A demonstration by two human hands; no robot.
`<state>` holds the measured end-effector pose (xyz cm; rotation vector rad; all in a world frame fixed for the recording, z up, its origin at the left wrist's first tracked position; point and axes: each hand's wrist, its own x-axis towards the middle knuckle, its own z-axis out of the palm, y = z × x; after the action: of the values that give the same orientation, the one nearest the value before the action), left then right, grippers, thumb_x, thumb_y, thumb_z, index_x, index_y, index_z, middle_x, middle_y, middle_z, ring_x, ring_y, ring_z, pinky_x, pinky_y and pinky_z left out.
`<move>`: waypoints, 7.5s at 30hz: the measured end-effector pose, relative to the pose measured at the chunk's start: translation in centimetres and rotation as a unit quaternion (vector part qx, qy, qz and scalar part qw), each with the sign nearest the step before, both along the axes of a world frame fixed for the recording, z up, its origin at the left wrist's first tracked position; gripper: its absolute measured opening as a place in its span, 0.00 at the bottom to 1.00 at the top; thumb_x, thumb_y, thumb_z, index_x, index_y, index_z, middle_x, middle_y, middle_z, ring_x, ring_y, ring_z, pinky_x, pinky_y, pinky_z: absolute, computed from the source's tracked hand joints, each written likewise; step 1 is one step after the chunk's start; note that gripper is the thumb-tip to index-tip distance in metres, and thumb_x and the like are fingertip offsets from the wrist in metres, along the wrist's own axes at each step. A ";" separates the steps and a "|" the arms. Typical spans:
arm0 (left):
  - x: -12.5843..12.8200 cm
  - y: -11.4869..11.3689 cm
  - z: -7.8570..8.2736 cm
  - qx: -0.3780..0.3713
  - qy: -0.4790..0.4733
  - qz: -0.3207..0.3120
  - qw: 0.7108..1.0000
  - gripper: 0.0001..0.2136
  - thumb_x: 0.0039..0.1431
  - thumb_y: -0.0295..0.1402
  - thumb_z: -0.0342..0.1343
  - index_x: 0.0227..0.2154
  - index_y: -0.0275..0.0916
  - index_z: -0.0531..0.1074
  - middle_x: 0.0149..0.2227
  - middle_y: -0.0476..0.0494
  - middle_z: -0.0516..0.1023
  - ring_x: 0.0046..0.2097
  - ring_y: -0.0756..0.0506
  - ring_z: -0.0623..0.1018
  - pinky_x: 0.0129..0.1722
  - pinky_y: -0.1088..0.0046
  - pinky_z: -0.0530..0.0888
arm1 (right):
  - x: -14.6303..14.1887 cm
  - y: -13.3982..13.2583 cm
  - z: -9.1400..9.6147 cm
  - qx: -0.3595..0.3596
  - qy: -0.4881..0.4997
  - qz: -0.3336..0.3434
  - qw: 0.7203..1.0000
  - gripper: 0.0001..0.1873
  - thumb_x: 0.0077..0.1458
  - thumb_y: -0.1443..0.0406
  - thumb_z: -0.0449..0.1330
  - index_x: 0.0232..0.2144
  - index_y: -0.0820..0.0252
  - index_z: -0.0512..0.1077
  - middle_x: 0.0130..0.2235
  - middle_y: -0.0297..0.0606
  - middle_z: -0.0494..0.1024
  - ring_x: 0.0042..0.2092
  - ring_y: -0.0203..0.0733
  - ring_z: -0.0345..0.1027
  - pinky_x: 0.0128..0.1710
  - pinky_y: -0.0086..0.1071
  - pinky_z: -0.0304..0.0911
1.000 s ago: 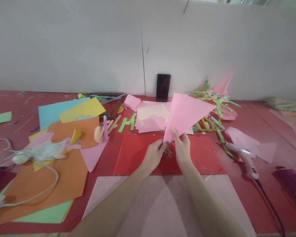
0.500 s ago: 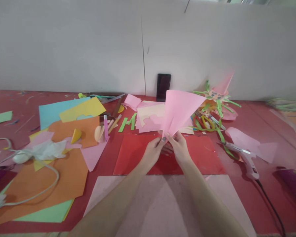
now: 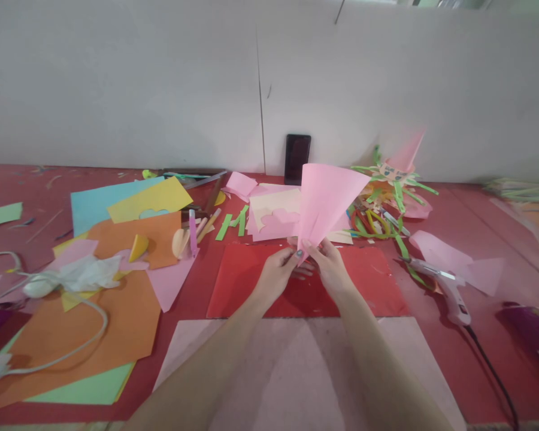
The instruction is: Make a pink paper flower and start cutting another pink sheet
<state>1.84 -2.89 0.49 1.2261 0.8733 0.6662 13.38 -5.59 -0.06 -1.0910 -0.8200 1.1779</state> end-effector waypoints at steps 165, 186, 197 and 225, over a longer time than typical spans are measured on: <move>-2.2 2.7 -0.1 0.055 0.032 0.124 0.990 0.13 0.45 0.43 0.58 0.24 0.37 0.71 0.25 0.49 0.70 0.28 0.50 0.72 0.28 0.74 0.74 | 2.3 -0.4 -0.1 -0.064 0.002 0.033 0.997 0.22 0.43 0.54 0.62 0.39 0.58 0.71 0.40 0.39 0.77 0.39 0.46 0.71 0.33 0.36 0.69; -2.6 3.3 -1.1 0.040 0.037 0.090 0.994 0.14 0.45 0.44 0.58 0.24 0.36 0.70 0.25 0.50 0.70 0.28 0.49 0.73 0.29 0.71 0.75 | 3.5 0.2 -1.6 -0.082 -0.011 0.018 0.996 0.23 0.41 0.53 0.63 0.39 0.58 0.71 0.33 0.35 0.78 0.34 0.44 0.72 0.30 0.36 0.68; -3.4 4.3 -1.0 0.043 0.047 0.066 0.996 0.15 0.43 0.43 0.60 0.22 0.35 0.67 0.22 0.51 0.70 0.25 0.50 0.73 0.32 0.69 0.75 | 4.2 0.0 -1.4 -0.088 -0.003 0.079 0.993 0.22 0.42 0.55 0.63 0.40 0.58 0.70 0.38 0.37 0.77 0.34 0.42 0.72 0.31 0.34 0.68; -3.1 3.9 -0.6 0.031 0.048 0.036 0.998 0.14 0.46 0.40 0.60 0.33 0.37 0.72 0.31 0.46 0.75 0.32 0.49 0.75 0.31 0.73 0.75 | 4.1 0.1 -2.0 -0.079 -0.034 0.020 0.996 0.20 0.40 0.52 0.63 0.32 0.59 0.70 0.28 0.35 0.76 0.30 0.43 0.71 0.29 0.37 0.68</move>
<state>-1.21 1.01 -0.12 1.2957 0.9869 0.7002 17.50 -5.48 -2.10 -1.2561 -0.8146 1.2616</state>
